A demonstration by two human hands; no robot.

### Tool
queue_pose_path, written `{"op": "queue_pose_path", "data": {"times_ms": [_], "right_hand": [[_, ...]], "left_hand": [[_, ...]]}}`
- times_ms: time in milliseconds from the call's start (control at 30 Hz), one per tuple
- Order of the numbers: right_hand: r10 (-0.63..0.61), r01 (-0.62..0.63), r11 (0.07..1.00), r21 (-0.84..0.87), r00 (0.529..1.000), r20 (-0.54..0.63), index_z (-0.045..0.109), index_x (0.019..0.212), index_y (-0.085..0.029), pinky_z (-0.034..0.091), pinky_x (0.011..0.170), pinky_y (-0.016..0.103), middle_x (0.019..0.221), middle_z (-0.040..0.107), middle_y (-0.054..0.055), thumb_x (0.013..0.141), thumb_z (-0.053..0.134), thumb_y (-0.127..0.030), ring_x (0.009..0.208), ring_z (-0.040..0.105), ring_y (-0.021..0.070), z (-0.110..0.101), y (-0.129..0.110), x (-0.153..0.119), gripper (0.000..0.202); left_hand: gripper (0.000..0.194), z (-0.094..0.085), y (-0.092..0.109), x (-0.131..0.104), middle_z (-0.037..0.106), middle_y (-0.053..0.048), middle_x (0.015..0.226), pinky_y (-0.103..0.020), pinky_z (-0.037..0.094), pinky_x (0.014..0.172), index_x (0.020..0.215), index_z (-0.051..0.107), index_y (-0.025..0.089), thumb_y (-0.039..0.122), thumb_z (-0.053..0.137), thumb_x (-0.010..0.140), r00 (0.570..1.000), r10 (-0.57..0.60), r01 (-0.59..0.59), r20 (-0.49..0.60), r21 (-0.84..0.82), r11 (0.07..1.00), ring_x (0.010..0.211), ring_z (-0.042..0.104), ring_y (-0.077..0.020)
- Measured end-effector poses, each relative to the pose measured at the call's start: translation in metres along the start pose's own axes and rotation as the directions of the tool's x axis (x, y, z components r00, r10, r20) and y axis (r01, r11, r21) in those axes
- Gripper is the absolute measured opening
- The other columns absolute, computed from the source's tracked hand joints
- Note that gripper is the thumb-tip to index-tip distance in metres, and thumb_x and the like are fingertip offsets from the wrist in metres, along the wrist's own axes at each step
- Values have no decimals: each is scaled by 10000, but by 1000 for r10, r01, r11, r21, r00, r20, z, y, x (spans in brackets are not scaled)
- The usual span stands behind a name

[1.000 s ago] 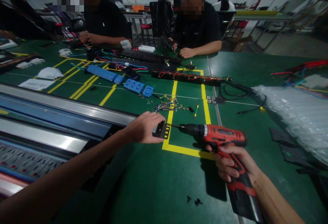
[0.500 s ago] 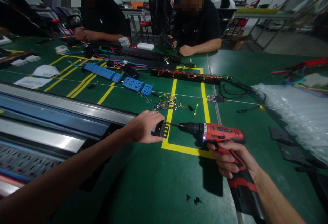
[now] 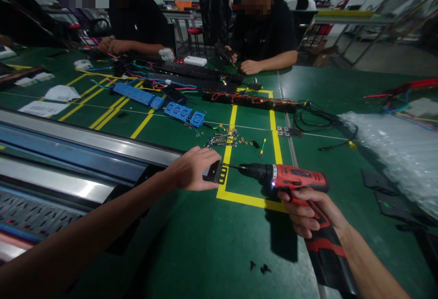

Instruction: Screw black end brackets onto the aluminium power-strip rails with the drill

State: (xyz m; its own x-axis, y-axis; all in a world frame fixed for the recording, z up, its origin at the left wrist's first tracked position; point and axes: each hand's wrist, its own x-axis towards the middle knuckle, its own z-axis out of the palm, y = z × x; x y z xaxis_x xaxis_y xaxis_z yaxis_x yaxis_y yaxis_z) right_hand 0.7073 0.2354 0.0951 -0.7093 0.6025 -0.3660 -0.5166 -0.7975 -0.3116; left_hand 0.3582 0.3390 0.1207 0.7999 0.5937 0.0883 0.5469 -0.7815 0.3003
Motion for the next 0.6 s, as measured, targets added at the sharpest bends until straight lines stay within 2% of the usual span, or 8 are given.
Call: {"op": "queue_pose_path", "data": {"times_ms": [133,367,600], "right_hand": [[2,-2,1000,-23,1000,-24,631,931,-145,431,451,228,522,339,-109,877,566,-284,366,273,46,2,0,1,163],[-6,6,999,-36,1000,1,623,939,-146,430,460,230,524,348,-105,880,564,-282,373,278,47,5,2,2,159],[3,-6,998,-55,999,-54,621,927,-158,428,456,228,504,365,-111,858,593,-272,361,285,45,7,3,3,137]], "left_hand": [[545,-1,1,-1,636,-89,1122,-394,396,857,1204,532,168,509,684,807,1000,-7,7,2,-2,1000,986,575,-247],[548,-1,1,-2,637,-98,1125,-390,404,851,1225,530,172,486,681,801,1000,5,-6,-17,-17,1000,1000,583,-253],[546,-1,0,-2,642,-103,1119,-391,398,852,1222,531,172,501,670,809,1000,1,-1,-14,-28,1000,981,586,-253]]}}
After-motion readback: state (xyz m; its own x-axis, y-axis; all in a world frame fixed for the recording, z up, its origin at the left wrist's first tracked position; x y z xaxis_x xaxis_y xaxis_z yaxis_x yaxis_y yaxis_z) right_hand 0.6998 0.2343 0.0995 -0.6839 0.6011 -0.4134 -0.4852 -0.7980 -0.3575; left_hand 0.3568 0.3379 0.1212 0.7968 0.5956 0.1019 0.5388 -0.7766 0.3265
